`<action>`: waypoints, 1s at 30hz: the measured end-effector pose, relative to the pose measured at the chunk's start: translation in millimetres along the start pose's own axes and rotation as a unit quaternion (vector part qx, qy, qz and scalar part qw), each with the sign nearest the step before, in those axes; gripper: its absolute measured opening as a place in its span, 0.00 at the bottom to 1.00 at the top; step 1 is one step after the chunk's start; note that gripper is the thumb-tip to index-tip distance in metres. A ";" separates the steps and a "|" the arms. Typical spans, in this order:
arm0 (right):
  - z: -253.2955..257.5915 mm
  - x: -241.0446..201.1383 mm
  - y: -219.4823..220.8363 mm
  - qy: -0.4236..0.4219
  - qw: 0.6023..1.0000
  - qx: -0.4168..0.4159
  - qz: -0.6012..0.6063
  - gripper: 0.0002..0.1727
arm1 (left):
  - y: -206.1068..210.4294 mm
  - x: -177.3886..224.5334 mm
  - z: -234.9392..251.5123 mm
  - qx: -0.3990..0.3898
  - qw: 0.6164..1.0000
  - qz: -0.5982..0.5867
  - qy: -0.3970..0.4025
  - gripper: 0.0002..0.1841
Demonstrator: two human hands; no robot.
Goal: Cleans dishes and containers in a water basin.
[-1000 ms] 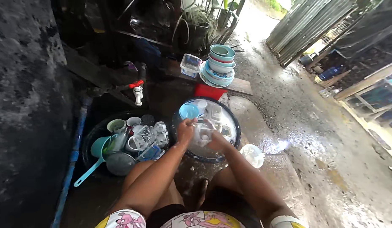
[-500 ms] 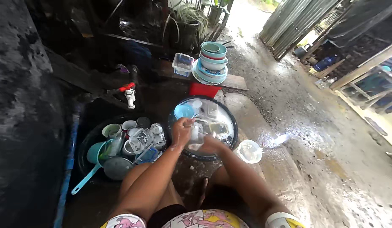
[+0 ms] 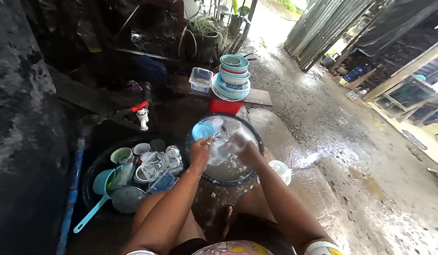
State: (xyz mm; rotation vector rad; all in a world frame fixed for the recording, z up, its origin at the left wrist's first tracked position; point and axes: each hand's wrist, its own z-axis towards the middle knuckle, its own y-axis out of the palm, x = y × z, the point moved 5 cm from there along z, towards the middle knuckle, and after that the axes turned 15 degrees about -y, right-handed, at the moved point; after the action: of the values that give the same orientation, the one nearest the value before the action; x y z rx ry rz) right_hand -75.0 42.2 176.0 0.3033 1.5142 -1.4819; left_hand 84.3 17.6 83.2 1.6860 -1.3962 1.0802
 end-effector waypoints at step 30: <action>5.8 17.3 48.9 -0.052 0.963 0.264 0.000 0.21 | -0.1 -7.9 -11.3 0.036 0.975 -0.204 -0.078 0.17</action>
State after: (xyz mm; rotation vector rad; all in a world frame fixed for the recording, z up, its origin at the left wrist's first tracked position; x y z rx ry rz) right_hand -45.2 41.0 133.2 0.5289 1.0131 -1.8580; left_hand 81.9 30.9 80.7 2.0353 -1.0436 0.7865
